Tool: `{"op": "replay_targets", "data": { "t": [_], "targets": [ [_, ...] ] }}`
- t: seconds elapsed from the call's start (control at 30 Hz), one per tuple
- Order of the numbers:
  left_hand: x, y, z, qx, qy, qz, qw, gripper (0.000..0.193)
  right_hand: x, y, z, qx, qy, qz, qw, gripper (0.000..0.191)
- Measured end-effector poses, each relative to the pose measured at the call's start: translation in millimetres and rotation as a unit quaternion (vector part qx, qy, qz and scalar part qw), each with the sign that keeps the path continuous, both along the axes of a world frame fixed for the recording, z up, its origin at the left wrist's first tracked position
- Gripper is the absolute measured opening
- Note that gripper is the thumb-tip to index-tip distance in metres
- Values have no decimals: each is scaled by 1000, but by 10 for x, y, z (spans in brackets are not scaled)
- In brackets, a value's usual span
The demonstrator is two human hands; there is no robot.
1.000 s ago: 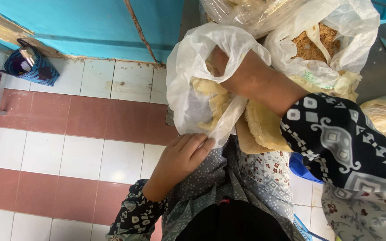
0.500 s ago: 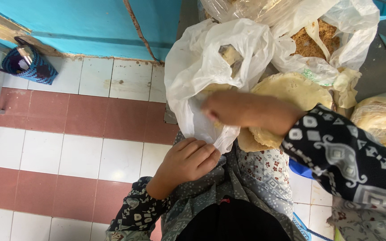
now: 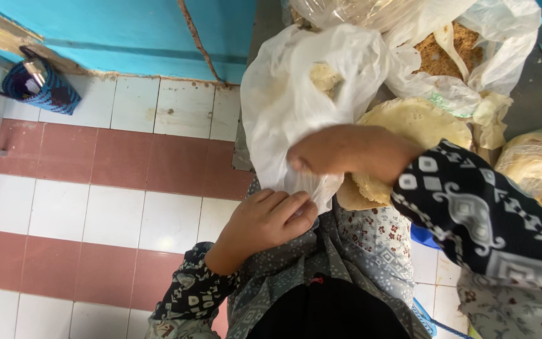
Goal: The person sits at a low table and separates thin translucent pastry sheets that stick together, tearing them apart by hand and cutting some with a knife. They then stack the separated round wrappers into piles on the board and in plastic bags.
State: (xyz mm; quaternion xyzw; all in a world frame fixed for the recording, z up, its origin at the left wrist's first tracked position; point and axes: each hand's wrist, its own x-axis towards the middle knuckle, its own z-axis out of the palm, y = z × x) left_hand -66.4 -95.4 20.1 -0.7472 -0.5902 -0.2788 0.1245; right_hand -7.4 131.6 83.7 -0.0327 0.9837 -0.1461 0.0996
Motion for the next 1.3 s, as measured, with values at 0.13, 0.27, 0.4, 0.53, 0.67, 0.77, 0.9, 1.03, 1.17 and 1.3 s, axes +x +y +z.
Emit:
{"op": "replay_targets", "data": {
  "t": [0.13,0.27,0.4,0.53,0.67,0.77,0.9,1.03,1.17,1.3],
  "targets": [
    [-9,6,-7,-11,15,1,1000,23,-94,172,50,60,55,-81,993,20],
    [-26,54,-17,-3,7,-3,1000,26,-28,53,-16,34,23,-1,999,22],
    [-47,71,6,-20,-2,2,1000,27,-91,87,3,42,44,-26,998,24],
    [-62,67,59,-18,18,8,1000,26,-123,293,-18,110,66,-60,990,26],
    [-67,120,103,-21,23,16,999,22,-18,249,-291,76,86,-21,993,26],
    [-65,124,146,-48,25,21,998,20,-3,270,-454,28,115,3,993,23],
    [-64,121,180,-45,21,18,999,21,9,315,-463,62,103,-47,992,25],
    [-64,122,132,-28,6,5,1000,23,-79,289,-329,61,93,-30,993,26],
    [-57,85,96,-102,17,12,995,26,-342,438,-169,75,80,-110,988,27],
    [-57,189,165,-143,-10,4,990,33,-476,434,-210,115,60,-103,986,28]
  ]
}}
